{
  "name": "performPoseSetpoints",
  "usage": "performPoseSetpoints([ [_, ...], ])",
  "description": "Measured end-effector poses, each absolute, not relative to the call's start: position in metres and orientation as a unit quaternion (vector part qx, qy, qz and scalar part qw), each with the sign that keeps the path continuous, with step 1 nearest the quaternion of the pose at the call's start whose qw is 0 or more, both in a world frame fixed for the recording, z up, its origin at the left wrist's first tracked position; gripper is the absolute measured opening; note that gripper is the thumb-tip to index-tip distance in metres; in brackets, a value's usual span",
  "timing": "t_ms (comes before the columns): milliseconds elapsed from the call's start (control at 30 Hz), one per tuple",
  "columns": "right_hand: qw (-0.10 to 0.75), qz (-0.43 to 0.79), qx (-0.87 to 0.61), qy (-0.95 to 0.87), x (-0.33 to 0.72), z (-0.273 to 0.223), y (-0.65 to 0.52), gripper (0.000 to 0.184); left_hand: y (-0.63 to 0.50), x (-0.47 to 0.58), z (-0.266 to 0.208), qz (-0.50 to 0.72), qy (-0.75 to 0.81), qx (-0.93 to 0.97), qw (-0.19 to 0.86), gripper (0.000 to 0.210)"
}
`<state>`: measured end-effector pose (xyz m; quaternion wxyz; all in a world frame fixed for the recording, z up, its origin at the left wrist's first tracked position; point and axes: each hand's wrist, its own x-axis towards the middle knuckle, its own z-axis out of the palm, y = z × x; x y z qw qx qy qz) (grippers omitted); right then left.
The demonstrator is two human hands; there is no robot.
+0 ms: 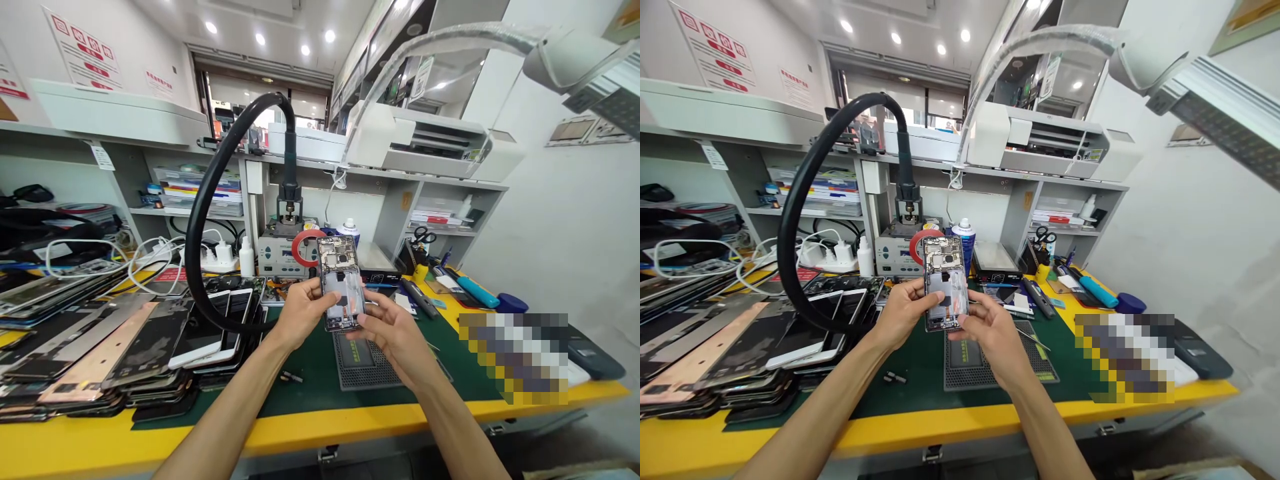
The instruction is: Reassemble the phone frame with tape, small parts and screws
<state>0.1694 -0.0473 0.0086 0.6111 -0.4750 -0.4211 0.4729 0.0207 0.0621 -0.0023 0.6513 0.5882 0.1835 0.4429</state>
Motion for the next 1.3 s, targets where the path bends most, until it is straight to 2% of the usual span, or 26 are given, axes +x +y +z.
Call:
performPoseSetpoints([
  [167, 0.623, 0.492, -0.464, -0.392, 0.173, 0.001, -0.048, 0.04, 0.06, 0.018, 0.0, 0.41, 0.192, 0.588, 0.67, 0.033],
  [400, 0.632, 0.542, -0.424, -0.355, 0.176, 0.002, -0.047, 0.039, 0.062, 0.015, -0.003, 0.37, 0.185, 0.586, 0.697, 0.034],
  [667, 0.653, 0.543, -0.424, -0.315, 0.177, 0.004, -0.046, 0.036, 0.06, 0.008, 0.009, 0.349, 0.149, 0.593, 0.71, 0.041],
  [967, 0.61, 0.565, -0.441, -0.338, 0.176, 0.006, -0.046, 0.035, 0.053, 0.015, 0.008, 0.344, 0.063, 0.52, 0.78, 0.035],
  [1067, 0.621, 0.504, -0.477, -0.363, 0.174, 0.007, -0.048, 0.039, 0.055, 0.018, 0.006, 0.367, 0.078, 0.493, 0.784, 0.029],
  [1167, 0.622, 0.359, -0.532, -0.449, 0.175, 0.011, -0.058, 0.039, 0.057, 0.018, 0.007, 0.392, 0.105, 0.471, 0.783, 0.025],
  [1300, 0.478, 0.128, -0.577, -0.65, 0.172, 0.015, -0.071, 0.033, 0.056, 0.018, 0.008, 0.401, 0.122, 0.457, 0.785, 0.028],
])
